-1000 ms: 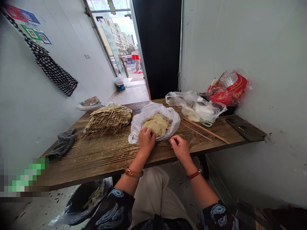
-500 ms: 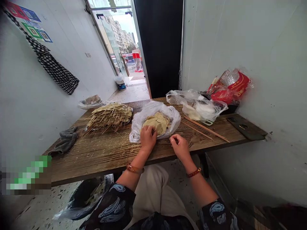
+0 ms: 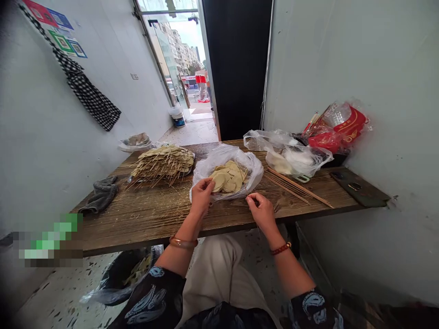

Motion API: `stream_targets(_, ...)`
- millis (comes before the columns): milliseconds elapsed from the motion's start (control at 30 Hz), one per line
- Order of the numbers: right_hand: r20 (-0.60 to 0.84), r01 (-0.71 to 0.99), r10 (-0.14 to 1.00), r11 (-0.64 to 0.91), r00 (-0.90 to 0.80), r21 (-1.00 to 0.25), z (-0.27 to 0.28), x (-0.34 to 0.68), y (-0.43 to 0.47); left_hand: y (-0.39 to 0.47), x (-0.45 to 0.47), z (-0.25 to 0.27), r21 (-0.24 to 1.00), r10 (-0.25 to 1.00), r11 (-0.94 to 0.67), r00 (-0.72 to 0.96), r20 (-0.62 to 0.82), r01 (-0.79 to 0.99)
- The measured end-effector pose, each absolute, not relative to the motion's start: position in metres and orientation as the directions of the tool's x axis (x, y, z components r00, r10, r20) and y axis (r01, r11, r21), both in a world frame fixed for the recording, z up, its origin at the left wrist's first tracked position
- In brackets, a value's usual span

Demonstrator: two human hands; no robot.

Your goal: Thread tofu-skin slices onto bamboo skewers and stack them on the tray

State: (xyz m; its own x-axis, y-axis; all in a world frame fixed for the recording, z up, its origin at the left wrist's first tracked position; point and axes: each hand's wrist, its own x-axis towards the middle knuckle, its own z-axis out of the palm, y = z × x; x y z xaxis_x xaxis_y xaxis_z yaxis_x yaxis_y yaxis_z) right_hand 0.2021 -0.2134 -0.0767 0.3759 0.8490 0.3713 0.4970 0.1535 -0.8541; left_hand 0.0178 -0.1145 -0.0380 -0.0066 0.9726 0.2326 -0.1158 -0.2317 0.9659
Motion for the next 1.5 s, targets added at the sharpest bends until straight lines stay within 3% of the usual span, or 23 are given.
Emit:
stream_targets(67, 0.366, 0.501, 0.854, 0.149, 0.369, -0.852, -0.078, 0.202, -0.213, -0.112, 0.016, -0.038, 0.967, 0.983, -0.182, -0.019, 0.181, -0.180)
stream_targets(133, 0.361, 0.505, 0.858, 0.144, 0.365, -0.851, -0.079, 0.202, -0.213, -0.111, 0.014, -0.039, 0.976, 0.985, -0.170, -0.033, 0.168, -0.133)
stream_targets(233, 0.353, 0.511, 0.862, 0.133, 0.362, -0.849, -0.079, 0.202, -0.214, -0.109, 0.010, -0.044, 0.941, 0.955, -0.265, -0.079, 0.287, 0.210)
stream_targets(300, 0.346, 0.515, 0.867, 0.125, 0.358, -0.848, -0.078, 0.203, -0.214, -0.110, 0.007, -0.047, 0.819, 0.906, -0.344, -0.066, 0.418, 0.460)
stream_targets(400, 0.337, 0.520, 0.874, 0.118, 0.350, -0.846, -0.077, 0.203, -0.215, -0.114, 0.005, -0.048, 0.630, 0.862, -0.368, -0.003, 0.507, 0.684)
stream_targets(600, 0.335, 0.522, 0.871, 0.109, 0.360, -0.846, -0.078, 0.203, -0.215, -0.123, 0.005, -0.042, 0.364, 0.790, -0.379, 0.091, 0.607, 0.851)
stream_targets(700, 0.340, 0.519, 0.867, 0.114, 0.365, -0.847, -0.079, 0.202, -0.215, -0.124, 0.005, -0.043, 0.363, 0.727, -0.460, 0.110, 0.677, 0.810)
stream_targets(800, 0.343, 0.515, 0.866, 0.119, 0.365, -0.849, -0.079, 0.202, -0.215, -0.120, 0.004, -0.048, 0.511, 0.751, -0.514, 0.074, 0.656, 0.689)
stream_targets(967, 0.333, 0.509, 0.872, 0.116, 0.359, -0.853, -0.077, 0.202, -0.217, -0.116, 0.003, -0.052, 0.786, 0.868, -0.448, -0.005, 0.497, 0.427)
stream_targets(1200, 0.333, 0.489, 0.865, 0.120, 0.377, -0.864, -0.076, 0.200, -0.218, -0.116, 0.004, -0.055, 0.955, 0.959, -0.277, -0.038, 0.282, 0.110)
stream_targets(1367, 0.318, 0.422, 0.865, 0.140, 0.388, -0.896, -0.070, 0.192, -0.218, -0.120, 0.003, -0.054, 0.979, 0.989, -0.115, 0.076, 0.129, -0.170)
stream_targets(1500, 0.306, 0.380, 0.890, 0.169, 0.337, -0.910, -0.063, 0.177, -0.217, -0.121, 0.002, -0.053, 0.983, 0.980, -0.169, 0.093, 0.175, -0.069)
